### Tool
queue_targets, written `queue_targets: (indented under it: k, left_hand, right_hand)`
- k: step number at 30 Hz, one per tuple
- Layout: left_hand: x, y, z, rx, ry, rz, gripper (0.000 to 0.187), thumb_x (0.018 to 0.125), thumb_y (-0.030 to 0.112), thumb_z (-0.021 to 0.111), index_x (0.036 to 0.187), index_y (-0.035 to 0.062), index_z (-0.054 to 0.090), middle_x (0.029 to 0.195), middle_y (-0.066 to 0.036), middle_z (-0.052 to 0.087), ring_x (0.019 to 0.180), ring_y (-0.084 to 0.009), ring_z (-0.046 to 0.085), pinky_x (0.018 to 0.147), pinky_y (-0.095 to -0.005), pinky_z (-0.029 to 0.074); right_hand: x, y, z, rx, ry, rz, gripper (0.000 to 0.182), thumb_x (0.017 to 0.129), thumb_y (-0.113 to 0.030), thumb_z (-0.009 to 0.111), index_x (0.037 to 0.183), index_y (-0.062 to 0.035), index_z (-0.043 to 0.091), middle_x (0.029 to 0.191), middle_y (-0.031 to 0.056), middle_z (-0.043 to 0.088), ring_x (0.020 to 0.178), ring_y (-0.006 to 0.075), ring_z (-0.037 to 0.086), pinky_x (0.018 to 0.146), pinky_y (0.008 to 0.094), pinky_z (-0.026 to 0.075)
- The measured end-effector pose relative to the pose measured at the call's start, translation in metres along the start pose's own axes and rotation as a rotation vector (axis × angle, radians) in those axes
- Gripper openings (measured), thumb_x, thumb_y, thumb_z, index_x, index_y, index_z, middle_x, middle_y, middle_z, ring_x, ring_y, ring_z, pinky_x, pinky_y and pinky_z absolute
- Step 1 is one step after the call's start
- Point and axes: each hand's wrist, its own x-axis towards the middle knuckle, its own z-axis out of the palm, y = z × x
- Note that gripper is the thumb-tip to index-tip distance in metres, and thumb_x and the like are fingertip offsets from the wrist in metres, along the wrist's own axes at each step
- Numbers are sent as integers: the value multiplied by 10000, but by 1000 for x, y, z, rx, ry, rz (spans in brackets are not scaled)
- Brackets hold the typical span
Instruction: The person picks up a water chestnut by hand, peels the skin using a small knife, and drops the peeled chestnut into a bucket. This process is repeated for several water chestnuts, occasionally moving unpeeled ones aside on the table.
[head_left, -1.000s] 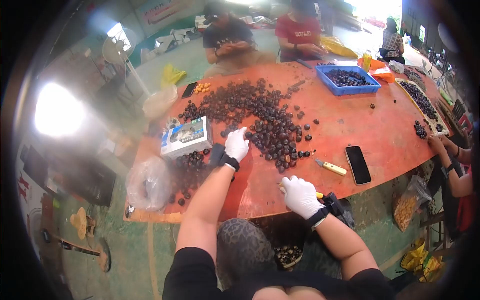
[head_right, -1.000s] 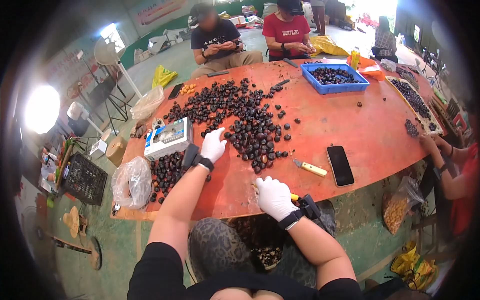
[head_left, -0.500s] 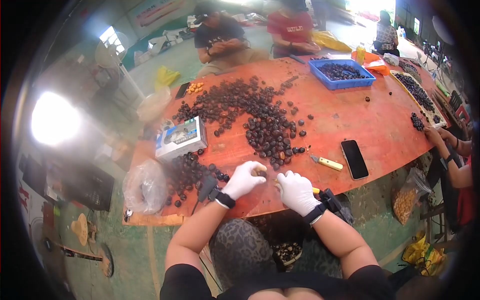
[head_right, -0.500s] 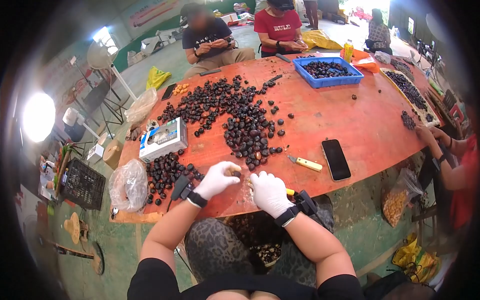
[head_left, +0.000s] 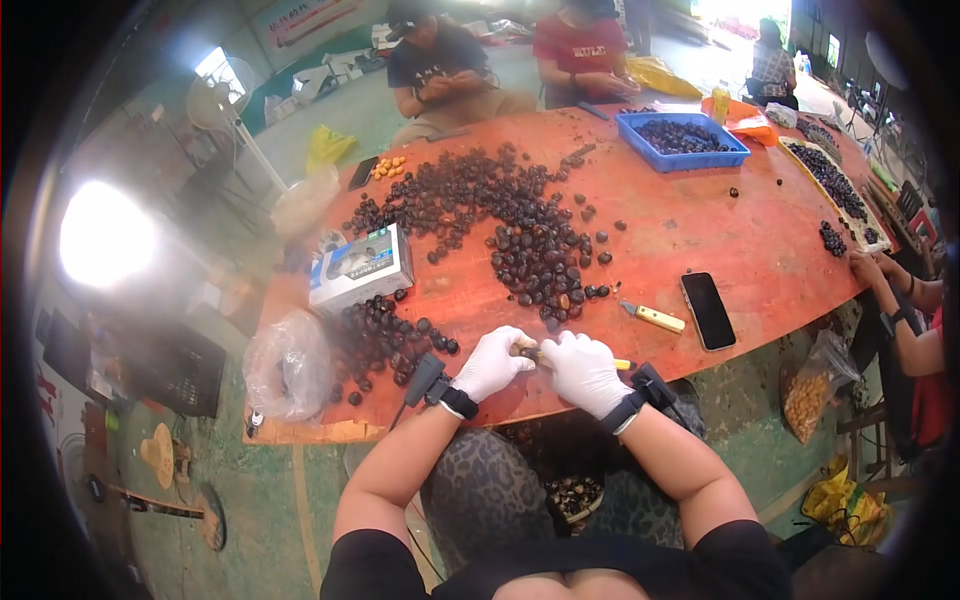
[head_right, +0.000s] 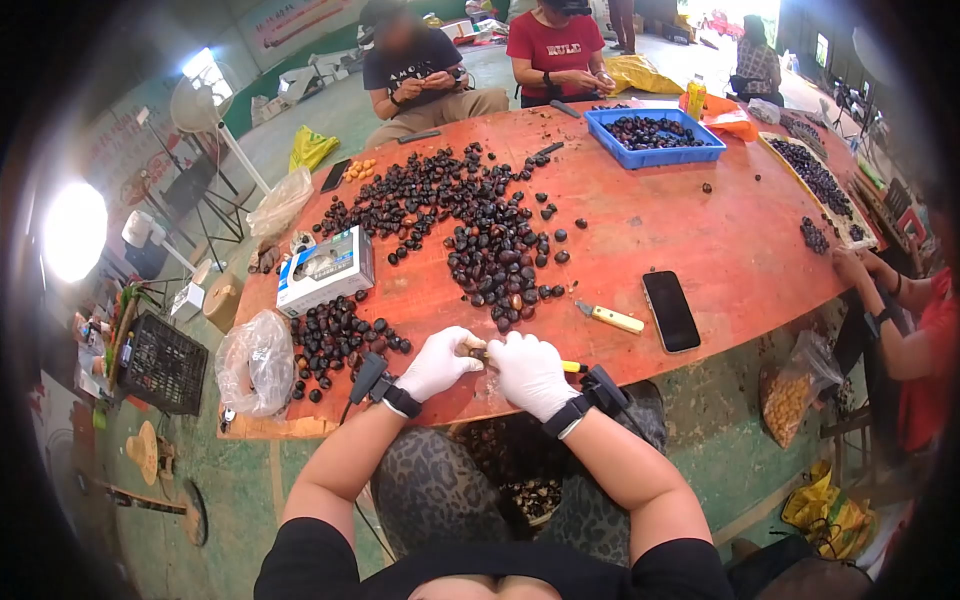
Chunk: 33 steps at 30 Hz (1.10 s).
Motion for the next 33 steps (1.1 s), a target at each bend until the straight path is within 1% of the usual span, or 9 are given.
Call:
queue_targets:
  k: [3, 9, 12, 15, 18, 22, 26, 29, 33]
  left_hand:
    - [0, 3, -2, 198, 7, 44, 246, 776, -22, 762, 997, -2, 657, 912, -62, 689, 841, -129, 657, 766, -290, 536]
    - [-6, 19, -2, 307, 18, 36, 275, 714, 70, 809, 911, -10, 636, 900, -137, 640, 816, -247, 640, 761, -357, 513]
    - [-4, 12, 0, 282, 45, 16, 279, 704, 80, 816, 882, -8, 620, 886, -137, 634, 811, -255, 634, 754, -361, 510]
    - [-4, 12, -1, 362, 49, 49, 307, 725, 57, 839, 930, -5, 620, 870, -98, 678, 777, -149, 641, 724, -308, 526]
    - [-8, 16, -2, 330, 43, 28, 275, 745, 73, 815, 934, 5, 628, 889, -115, 668, 800, -203, 659, 738, -333, 527]
    - [-19, 11, -20, 755, 223, 370, 172, 747, 81, 705, 904, 49, 640, 927, -147, 625, 920, -352, 601, 830, -434, 493]
    - [-29, 8, -45, 1216, 258, 112, 216, 746, 142, 678, 936, 42, 654, 973, -152, 612, 980, -344, 585, 832, -421, 503]
    - [-21, 38, -42, 1153, 309, 130, 280, 751, 108, 689, 1019, 43, 637, 1020, -156, 603, 1001, -366, 578, 873, -446, 493]
    - [27, 39, -18, 735, 282, 418, 291, 802, 92, 705, 1076, 68, 610, 1023, -148, 594, 1017, -360, 590, 866, -441, 493]
  right_hand:
    - [-4, 10, 1, -31, -24, 24, 134, 851, -214, 631, 928, -122, 570, 845, 98, 583, 779, 285, 631, 614, 408, 509]
    - [-2, 0, 0, 9, 3, 40, 151, 841, -203, 628, 935, -116, 549, 839, 91, 584, 766, 272, 644, 603, 402, 521]
    - [2, -10, -3, 23, -17, 39, 137, 846, -191, 620, 933, -112, 551, 843, 100, 593, 754, 282, 653, 599, 410, 525]
    - [-1, -8, -5, 34, -115, 73, 118, 847, -177, 606, 929, -106, 560, 847, 113, 602, 773, 292, 660, 609, 416, 531]
    - [-8, -2, -7, -1, -143, 82, 113, 845, -171, 595, 928, -99, 566, 845, 124, 608, 779, 303, 664, 620, 425, 535]
    - [-12, 4, -12, 34, -119, 136, 123, 845, -178, 595, 929, -94, 565, 840, 129, 608, 777, 310, 664, 628, 431, 538]
    - [-12, 8, -17, 50, -122, 164, 126, 856, -187, 593, 930, -89, 565, 841, 139, 616, 779, 320, 669, 634, 439, 541]
    - [-11, 9, -17, 70, -119, 168, 128, 864, -192, 593, 930, -85, 567, 841, 146, 623, 780, 328, 671, 638, 443, 543]
    - [-11, 9, -17, 88, -115, 180, 131, 866, -194, 594, 931, -83, 570, 836, 152, 625, 780, 332, 670, 644, 445, 544]
